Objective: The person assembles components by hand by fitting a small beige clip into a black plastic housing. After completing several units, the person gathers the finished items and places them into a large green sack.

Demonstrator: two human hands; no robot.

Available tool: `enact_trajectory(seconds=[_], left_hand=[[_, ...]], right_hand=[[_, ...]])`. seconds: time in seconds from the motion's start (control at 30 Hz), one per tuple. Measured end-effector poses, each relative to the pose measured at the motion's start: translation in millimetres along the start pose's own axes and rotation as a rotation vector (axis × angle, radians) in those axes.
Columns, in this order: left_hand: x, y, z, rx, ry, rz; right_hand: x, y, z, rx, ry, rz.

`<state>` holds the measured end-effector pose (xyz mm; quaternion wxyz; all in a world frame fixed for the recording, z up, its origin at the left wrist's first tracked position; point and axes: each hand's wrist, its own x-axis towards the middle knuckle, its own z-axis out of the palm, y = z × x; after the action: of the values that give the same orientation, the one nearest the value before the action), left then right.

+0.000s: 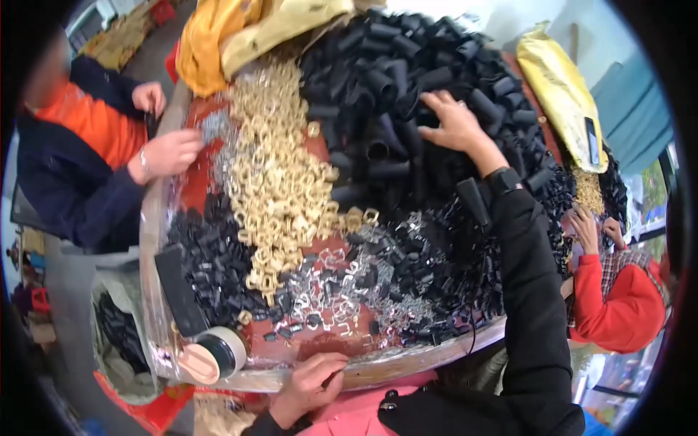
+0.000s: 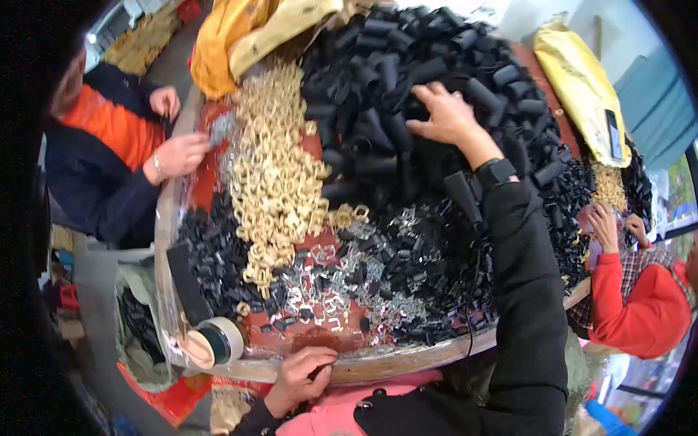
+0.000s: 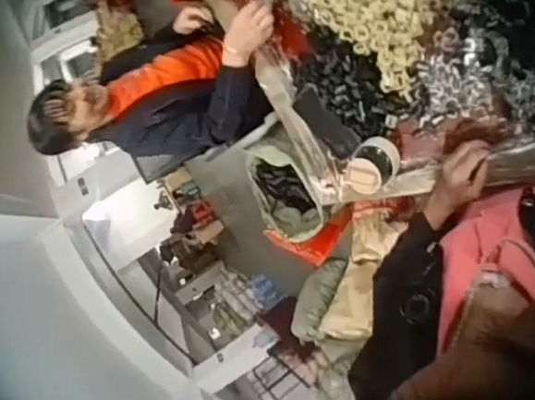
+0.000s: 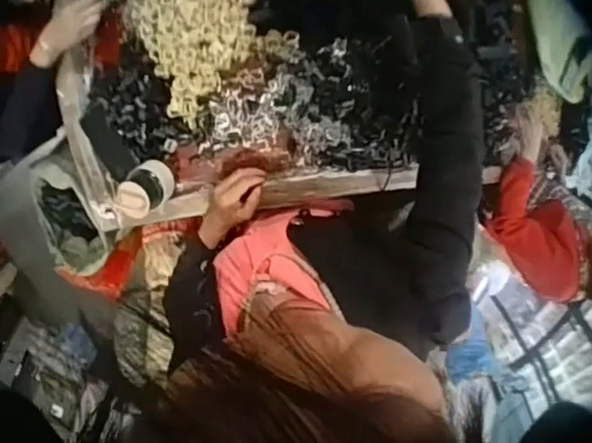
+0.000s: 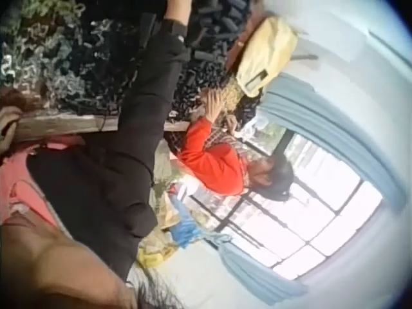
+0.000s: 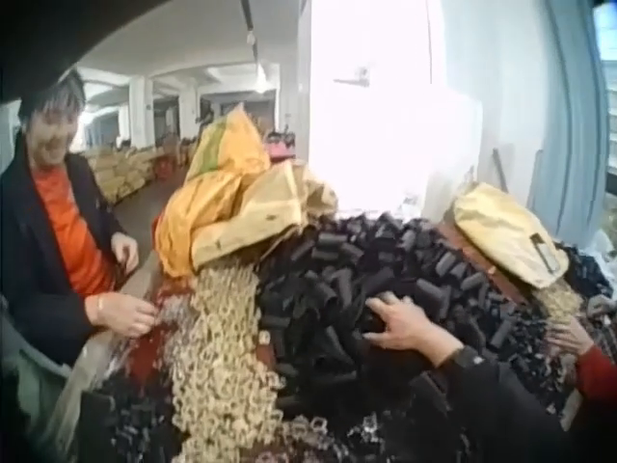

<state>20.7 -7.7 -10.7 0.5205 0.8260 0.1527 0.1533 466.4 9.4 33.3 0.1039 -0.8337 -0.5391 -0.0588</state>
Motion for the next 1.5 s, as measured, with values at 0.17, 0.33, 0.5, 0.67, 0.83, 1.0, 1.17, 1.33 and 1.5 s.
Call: enact_trajectory(seconds=[0.17,0.33,0.5,0.67,0.83,1.0,1.17,1.33,1.5], left_hand=[[1,-11,-4,-0.132,-0.031,0.029],[-6,-15,-2,-0.198,-0.001,0.076],[-17,-15,-16,-0.401,-0.047,-0.068],[-16,-16,-27,-0.406,-0.074,-0.111],[-13,-14,-31,-0.282,-0.117,-0.191],[-10,-7,-24,-0.252,-0.223,-0.133],[-3,3,-8,-0.274,-0.290,-0.187],[37,28,28,-0.196,-0.314,-0.058],[122,69,91,-0.093,-0.446,0.271]], right_hand=[[-12,-48,0,-0.164,-0.248,0.032],[-36,-40,-6,0.036,-0.188,-0.099],[-79,-78,-35,-0.257,-0.009,-0.096],[-114,-129,-27,0.173,-0.001,-0.269],[-159,-185,-14,0.411,-0.364,-0.447],[-209,-153,-21,0.411,-0.179,-0.184],[-265,-35,-26,0.276,0.307,0.411],[-281,105,-46,0.284,0.434,0.672],[-252,169,-30,0.131,0.377,0.548]])
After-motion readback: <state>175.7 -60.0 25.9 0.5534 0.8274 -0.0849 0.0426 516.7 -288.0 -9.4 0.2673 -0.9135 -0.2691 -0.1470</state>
